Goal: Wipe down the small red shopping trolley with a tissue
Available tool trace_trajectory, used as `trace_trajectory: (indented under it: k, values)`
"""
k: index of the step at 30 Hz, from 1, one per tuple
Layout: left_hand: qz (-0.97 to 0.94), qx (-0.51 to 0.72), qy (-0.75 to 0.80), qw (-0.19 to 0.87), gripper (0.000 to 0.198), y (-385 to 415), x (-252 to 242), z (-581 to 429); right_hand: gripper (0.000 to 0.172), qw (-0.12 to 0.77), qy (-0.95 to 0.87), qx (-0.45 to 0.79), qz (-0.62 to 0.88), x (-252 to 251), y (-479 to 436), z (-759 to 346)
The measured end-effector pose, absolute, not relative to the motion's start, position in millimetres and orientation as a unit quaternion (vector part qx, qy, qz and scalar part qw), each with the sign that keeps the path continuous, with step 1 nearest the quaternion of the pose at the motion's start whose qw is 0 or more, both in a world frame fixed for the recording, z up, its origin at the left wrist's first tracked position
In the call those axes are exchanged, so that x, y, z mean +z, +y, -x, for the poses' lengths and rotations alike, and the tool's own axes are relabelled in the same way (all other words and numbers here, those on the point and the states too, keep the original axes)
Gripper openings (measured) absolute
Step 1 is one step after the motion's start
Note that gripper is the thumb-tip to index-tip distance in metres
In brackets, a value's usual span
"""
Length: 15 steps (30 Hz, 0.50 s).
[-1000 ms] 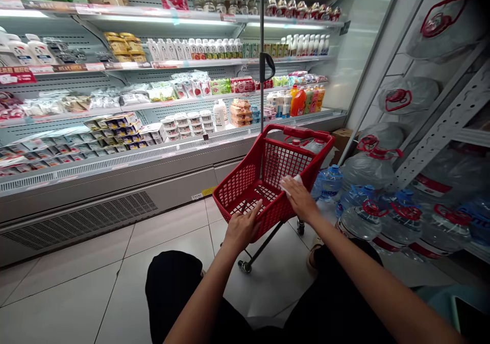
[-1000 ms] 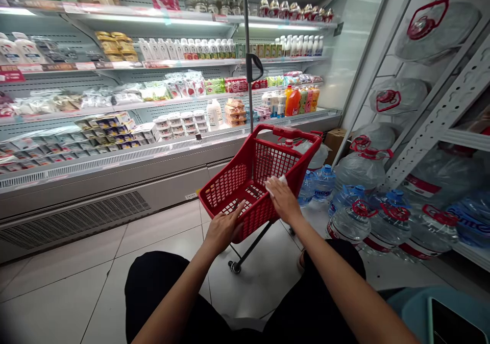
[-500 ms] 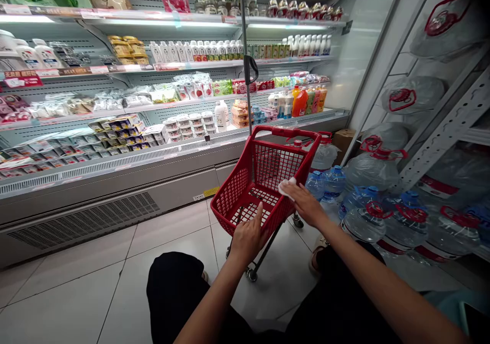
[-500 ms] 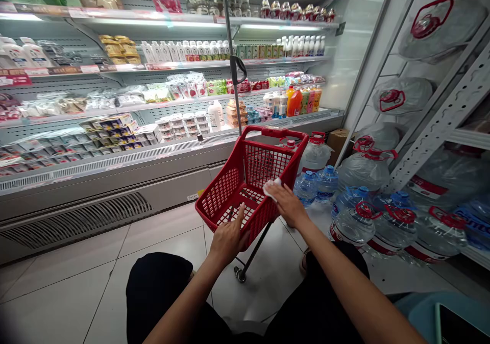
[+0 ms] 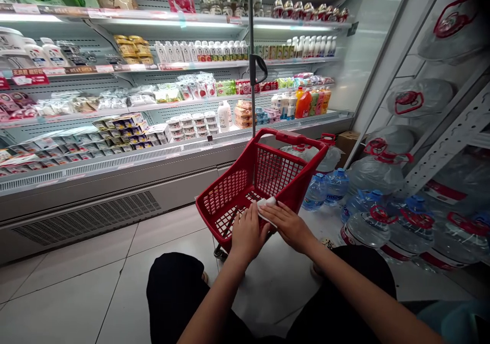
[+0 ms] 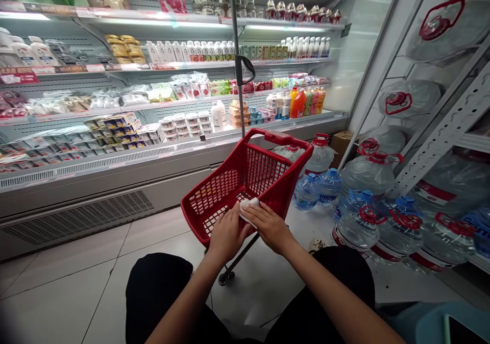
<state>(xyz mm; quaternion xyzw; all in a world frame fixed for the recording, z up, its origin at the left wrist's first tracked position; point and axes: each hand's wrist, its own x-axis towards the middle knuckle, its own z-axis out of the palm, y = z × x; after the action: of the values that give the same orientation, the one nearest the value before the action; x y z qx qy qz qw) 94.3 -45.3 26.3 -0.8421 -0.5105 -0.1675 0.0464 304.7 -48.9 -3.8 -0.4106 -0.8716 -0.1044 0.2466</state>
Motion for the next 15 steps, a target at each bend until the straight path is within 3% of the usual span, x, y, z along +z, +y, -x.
trace_trajectory:
  k: [3, 8, 15]
  values:
    - [0.858, -0.196, -0.467, 0.085, 0.058, -49, 16, -91, 0.072, 0.247, -0.850, -0.138, 0.444, 14, -28, -347]
    - [0.874, -0.220, -0.424, 0.092, 0.061, -49, 14, -76, 0.062, 0.296, -0.767, -0.188, 0.536, 25, -4, -401]
    - [0.872, -0.218, -0.431, 0.082, 0.058, -47, 17, -79, 0.051, 0.315, -0.808, -0.138, 0.478, 5, -26, -325]
